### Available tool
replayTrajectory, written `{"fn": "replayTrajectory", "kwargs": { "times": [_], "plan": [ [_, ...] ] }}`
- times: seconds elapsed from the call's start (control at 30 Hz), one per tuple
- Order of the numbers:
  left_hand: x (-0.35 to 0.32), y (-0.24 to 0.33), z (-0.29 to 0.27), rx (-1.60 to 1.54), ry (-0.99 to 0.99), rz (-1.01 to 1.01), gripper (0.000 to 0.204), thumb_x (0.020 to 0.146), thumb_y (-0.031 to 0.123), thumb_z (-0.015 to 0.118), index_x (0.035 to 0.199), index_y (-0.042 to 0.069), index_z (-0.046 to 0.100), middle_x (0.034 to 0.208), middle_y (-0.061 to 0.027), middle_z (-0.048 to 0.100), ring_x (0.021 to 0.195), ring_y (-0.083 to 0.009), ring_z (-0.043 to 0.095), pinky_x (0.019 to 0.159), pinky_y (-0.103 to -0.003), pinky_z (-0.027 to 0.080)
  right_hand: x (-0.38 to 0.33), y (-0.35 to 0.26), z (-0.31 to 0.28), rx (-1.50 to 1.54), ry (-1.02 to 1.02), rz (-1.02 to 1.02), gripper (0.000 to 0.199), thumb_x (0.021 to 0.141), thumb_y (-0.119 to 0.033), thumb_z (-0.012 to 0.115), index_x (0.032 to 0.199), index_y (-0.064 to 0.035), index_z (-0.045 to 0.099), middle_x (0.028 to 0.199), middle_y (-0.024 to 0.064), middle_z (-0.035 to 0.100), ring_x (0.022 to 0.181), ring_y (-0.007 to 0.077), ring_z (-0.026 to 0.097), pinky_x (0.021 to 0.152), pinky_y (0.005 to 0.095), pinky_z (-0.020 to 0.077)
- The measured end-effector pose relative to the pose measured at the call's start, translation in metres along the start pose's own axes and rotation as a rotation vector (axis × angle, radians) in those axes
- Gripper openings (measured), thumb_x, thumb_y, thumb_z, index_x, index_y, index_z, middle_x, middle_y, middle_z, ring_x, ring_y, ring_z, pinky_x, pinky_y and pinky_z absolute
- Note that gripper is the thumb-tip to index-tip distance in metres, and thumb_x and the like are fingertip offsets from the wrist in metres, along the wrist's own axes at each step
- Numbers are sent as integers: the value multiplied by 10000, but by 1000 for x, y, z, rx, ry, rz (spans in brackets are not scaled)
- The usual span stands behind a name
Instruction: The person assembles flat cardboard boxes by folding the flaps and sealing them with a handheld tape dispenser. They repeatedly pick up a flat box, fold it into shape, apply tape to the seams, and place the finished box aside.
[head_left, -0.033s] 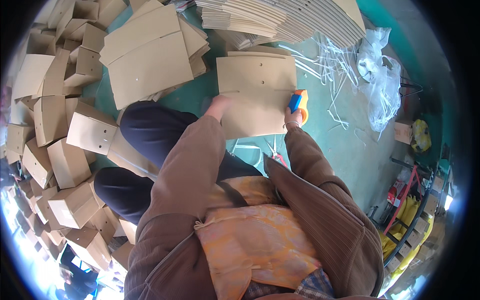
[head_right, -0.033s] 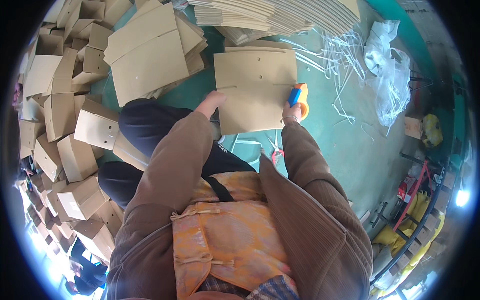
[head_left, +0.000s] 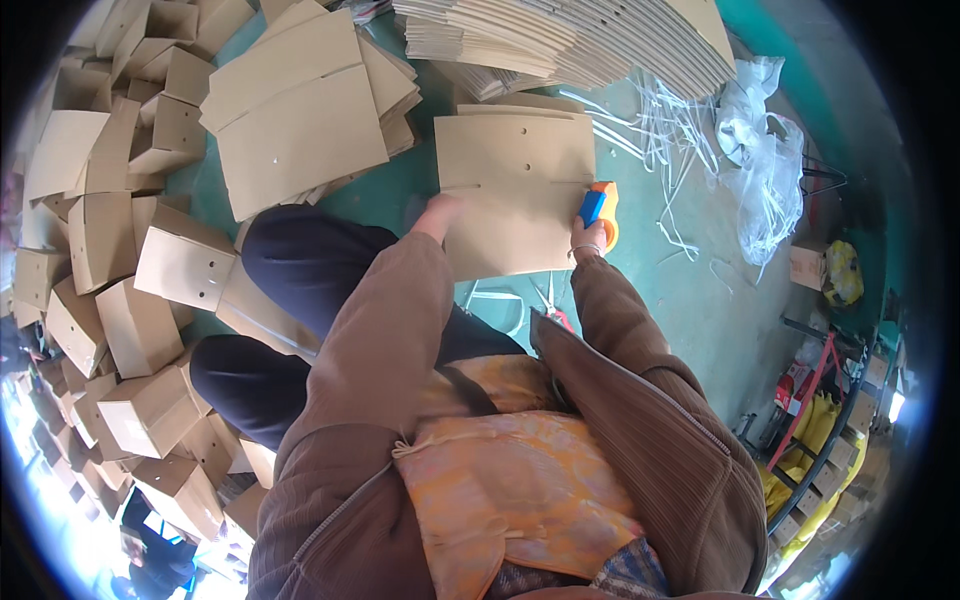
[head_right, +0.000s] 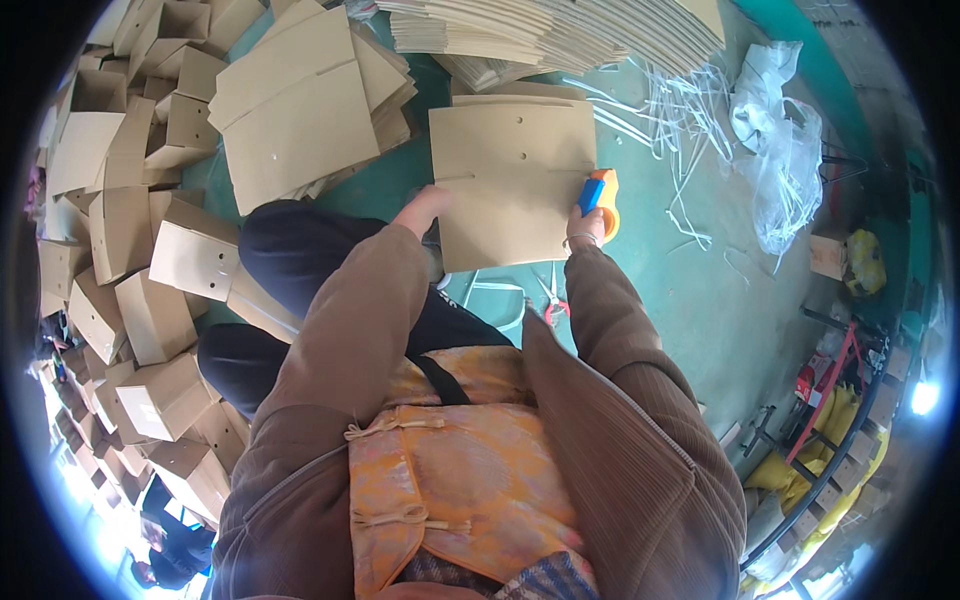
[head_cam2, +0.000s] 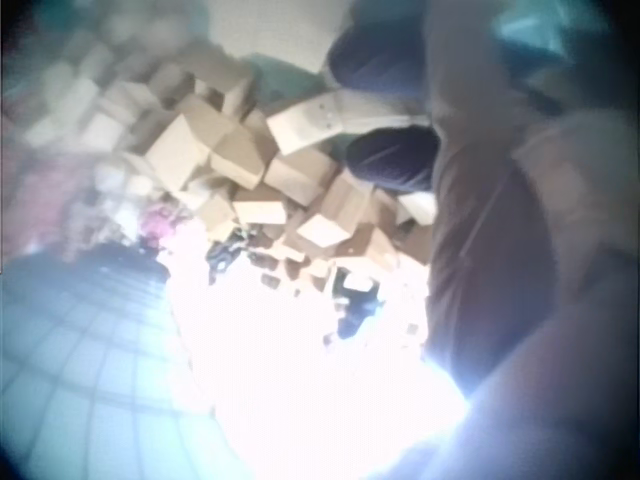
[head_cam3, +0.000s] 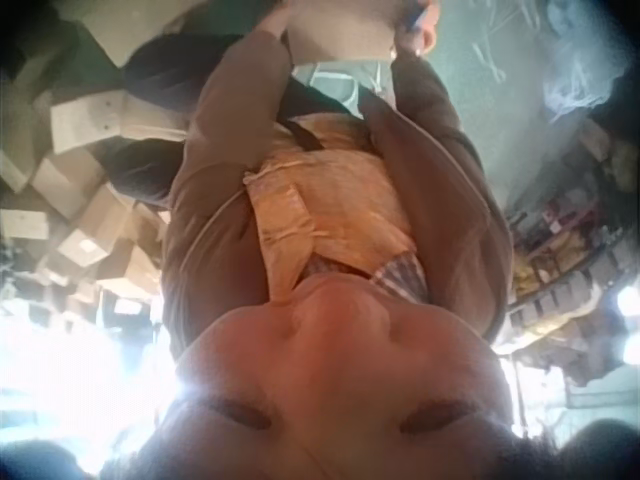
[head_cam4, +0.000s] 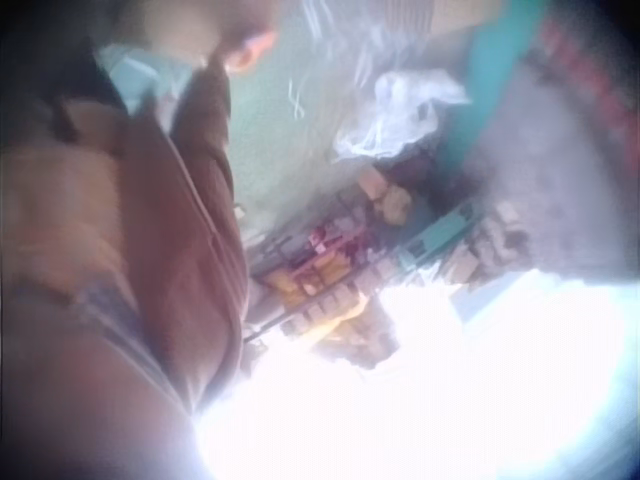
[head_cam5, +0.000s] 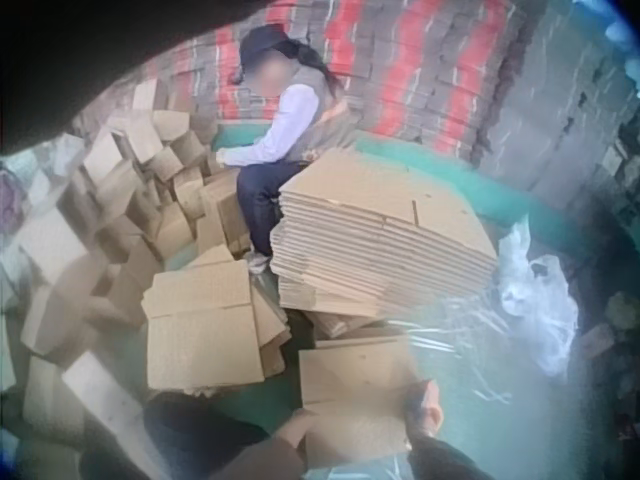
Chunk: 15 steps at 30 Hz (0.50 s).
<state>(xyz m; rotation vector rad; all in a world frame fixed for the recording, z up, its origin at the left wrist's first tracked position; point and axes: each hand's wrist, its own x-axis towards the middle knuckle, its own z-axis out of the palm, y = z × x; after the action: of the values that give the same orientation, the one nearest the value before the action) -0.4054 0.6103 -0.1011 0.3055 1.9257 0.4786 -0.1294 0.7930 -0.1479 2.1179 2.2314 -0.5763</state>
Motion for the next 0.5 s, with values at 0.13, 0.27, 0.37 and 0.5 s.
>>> {"fn": "replayTrajectory", "kwargs": {
  "times": [0.13, 0.27, 0.37, 0.5],
  "plan": [
    [11, -22, 4, -427, -35, 34, 297, 808, 209, 679, 1013, -6, 682, 911, -123, 680, 822, -214, 657, 661, -322, 496, 10, 3, -1, -25, -32, 55, 534, 830, -459, 623, 1039, 29, 570, 967, 260, 669, 941, 415, 650, 836, 480, 500],
    [-25, 6, -11, -650, -171, 109, 322, 771, 209, 738, 993, -19, 687, 920, -127, 706, 839, -203, 683, 702, -315, 513, 21, 23, -5, 244, 34, -6, 488, 779, -434, 678, 914, 34, 643, 864, 250, 673, 849, 396, 667, 757, 452, 508],
    [-83, 45, -11, -602, -61, 293, 318, 797, 176, 727, 1027, -36, 670, 894, -104, 702, 805, -179, 667, 706, -310, 516, 17, 35, -21, 492, -118, -60, 410, 771, -332, 737, 947, 32, 673, 866, 158, 694, 787, 272, 686, 704, 393, 524],
    [-180, 46, -60, -508, 39, 556, 311, 863, 141, 682, 1106, -48, 643, 966, -93, 697, 845, -146, 655, 735, -300, 524, -26, 32, -70, 1214, -538, 161, 372, 875, -220, 681, 1113, 59, 619, 1039, 124, 681, 892, 218, 677, 768, 362, 539]
  ]
}}
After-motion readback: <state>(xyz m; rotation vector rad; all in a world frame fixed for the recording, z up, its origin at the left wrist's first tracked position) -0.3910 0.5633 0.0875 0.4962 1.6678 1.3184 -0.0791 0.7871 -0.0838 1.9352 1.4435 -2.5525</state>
